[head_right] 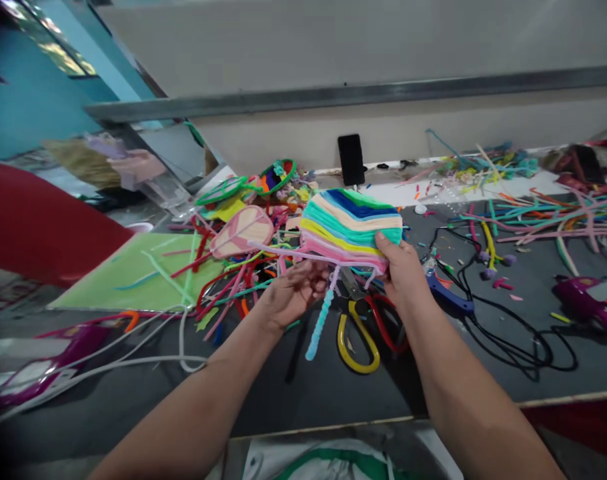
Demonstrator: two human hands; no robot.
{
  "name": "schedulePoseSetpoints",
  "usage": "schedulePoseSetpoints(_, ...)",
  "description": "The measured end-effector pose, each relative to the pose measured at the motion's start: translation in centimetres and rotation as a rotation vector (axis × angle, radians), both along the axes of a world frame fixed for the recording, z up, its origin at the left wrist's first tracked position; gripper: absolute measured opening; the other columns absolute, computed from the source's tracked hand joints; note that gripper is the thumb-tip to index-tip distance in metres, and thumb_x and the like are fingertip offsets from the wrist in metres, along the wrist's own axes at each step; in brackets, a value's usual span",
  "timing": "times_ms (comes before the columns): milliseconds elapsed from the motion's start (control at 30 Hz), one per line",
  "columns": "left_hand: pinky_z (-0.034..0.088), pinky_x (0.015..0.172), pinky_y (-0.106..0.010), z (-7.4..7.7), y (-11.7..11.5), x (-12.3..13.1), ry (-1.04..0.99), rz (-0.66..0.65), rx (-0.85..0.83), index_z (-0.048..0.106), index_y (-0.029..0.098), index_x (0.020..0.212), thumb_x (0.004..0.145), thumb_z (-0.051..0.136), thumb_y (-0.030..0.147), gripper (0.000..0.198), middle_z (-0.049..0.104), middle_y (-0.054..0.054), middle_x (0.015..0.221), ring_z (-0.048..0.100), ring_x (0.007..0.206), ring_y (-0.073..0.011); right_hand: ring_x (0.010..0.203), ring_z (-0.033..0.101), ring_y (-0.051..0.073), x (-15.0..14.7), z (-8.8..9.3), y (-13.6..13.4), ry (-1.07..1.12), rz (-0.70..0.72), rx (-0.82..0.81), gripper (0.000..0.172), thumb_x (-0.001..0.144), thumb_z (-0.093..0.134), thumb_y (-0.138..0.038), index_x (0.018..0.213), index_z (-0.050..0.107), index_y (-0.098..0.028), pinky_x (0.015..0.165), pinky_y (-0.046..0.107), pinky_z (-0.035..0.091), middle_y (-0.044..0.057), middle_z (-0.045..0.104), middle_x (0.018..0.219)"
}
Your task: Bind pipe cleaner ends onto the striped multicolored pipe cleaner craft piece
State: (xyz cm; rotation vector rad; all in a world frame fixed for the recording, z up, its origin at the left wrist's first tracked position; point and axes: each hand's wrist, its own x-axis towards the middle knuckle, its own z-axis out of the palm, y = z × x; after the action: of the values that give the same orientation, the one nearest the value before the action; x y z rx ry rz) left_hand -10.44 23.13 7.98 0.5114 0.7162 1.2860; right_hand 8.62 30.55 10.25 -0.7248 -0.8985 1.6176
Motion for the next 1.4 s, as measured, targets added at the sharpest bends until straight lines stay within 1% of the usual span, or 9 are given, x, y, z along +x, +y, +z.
schedulePoseSetpoints(100, 0.042, 0.047, -0.016, 0.1, -0.4, 0.6, -0.048, -0.057, 0.013, 0.064, 0.011, 0.08, 0.076, 0.067, 0.019, 0.009, 0.063, -0.006, 0.078, 0.055, 0.057, -0.0077, 0.036, 0.044, 0.004, 0.1, -0.1, 0.2, 0.005, -0.017, -0.01, 0.03, 0.062, 0.079, -0.033, 0.079, 0.061, -0.016, 0.028, 0.016, 0.027, -0.006, 0.059, 0.058)
schedulePoseSetpoints(300, 0.036, 0.041, -0.014, 0.3, -0.6, 0.6, -0.073, -0.085, 0.038, 0.063, 0.012, 0.08, 0.075, 0.069, 0.021, 0.012, 0.061, -0.005, 0.082, 0.05, 0.055, -0.0061, 0.038, 0.049, 0.007, 0.0, -0.2, 0.1, -0.034, -0.02, -0.021, 0.028, 0.065, 0.077, -0.034, 0.081, 0.062, -0.017, 0.032, 0.019, 0.035, -0.003, 0.066, 0.065)
schedulePoseSetpoints(400, 0.035, 0.041, -0.013, 0.3, -0.7, 0.6, -0.077, -0.095, 0.03, 0.062, 0.012, 0.078, 0.075, 0.07, 0.022, 0.013, 0.06, -0.004, 0.081, 0.05, 0.055, -0.006, 0.045, 0.057, 0.011, 0.1, -0.2, 0.0, -0.026, -0.012, -0.013, 0.029, 0.065, 0.077, -0.034, 0.085, 0.063, -0.017, 0.034, 0.02, 0.04, 0.0, 0.07, 0.073)
schedulePoseSetpoints(533, 0.035, 0.04, -0.013, 0.2, -0.7, 0.7, -0.068, -0.103, 0.011, 0.06, 0.013, 0.076, 0.076, 0.068, 0.023, 0.012, 0.058, -0.004, 0.081, 0.048, 0.055, -0.0059, 0.064, 0.069, 0.019, 0.1, -0.2, 0.0, -0.024, -0.026, -0.033, 0.035, 0.065, 0.077, -0.033, 0.093, 0.064, -0.018, 0.051, 0.029, 0.055, 0.001, 0.072, 0.081)
schedulePoseSetpoints(600, 0.035, 0.04, -0.013, 0.2, -0.8, 0.9, -0.062, -0.102, 0.006, 0.059, 0.013, 0.076, 0.076, 0.067, 0.023, 0.012, 0.057, -0.004, 0.08, 0.047, 0.055, -0.0059, 0.073, 0.07, 0.022, 0.0, -0.1, -0.1, -0.02, -0.025, -0.038, 0.034, 0.065, 0.078, -0.032, 0.093, 0.065, -0.018, 0.06, 0.033, 0.058, 0.002, 0.073, 0.083)
schedulePoseSetpoints(833, 0.034, 0.038, -0.012, 0.4, -0.9, 1.2, -0.069, -0.152, -0.009, 0.056, 0.014, 0.074, 0.075, 0.068, 0.022, 0.015, 0.052, -0.001, 0.075, 0.046, 0.053, -0.0051, 0.086, 0.07, 0.025, -0.4, 0.5, -0.5, 0.016, -0.027, -0.024, 0.027, 0.066, 0.075, -0.028, 0.089, 0.065, -0.018, 0.071, 0.038, 0.059, 0.003, 0.073, 0.083)
schedulePoseSetpoints(1033, 0.029, 0.035, -0.011, 0.4, -0.9, 1.4, -0.022, -0.135, -0.048, 0.055, 0.013, 0.072, 0.07, 0.073, 0.02, 0.019, 0.05, 0.0, 0.073, 0.044, 0.051, -0.0045, 0.09, 0.069, 0.025, -0.6, -0.1, -0.2, 0.06, -0.026, 0.0, 0.029, 0.066, 0.076, -0.028, 0.091, 0.064, -0.019, 0.08, 0.042, 0.057, 0.003, 0.073, 0.086)
schedulePoseSetpoints(1267, 0.025, 0.032, -0.01, 0.4, -0.8, 1.5, 0.0, -0.125, -0.044, 0.055, 0.012, 0.071, 0.069, 0.073, 0.02, 0.02, 0.051, 0.0, 0.072, 0.043, 0.048, -0.0031, 0.093, 0.068, 0.026, -0.8, -0.1, -0.3, 0.052, -0.039, -0.001, 0.028, 0.065, 0.077, -0.03, 0.088, 0.064, -0.019, 0.08, 0.042, 0.057, 0.004, 0.073, 0.083)
schedulePoseSetpoints(1400, 0.029, 0.032, -0.011, 0.2, -0.6, 1.1, 0.002, -0.123, -0.036, 0.058, 0.013, 0.075, 0.075, 0.069, 0.024, 0.015, 0.056, -0.001, 0.074, 0.047, 0.046, -0.0042, 0.092, 0.069, 0.025, -0.6, 0.2, -0.4, 0.044, -0.054, -0.003, 0.026, 0.066, 0.076, -0.031, 0.087, 0.064, -0.021, 0.077, 0.039, 0.058, 0.002, 0.073, 0.083)
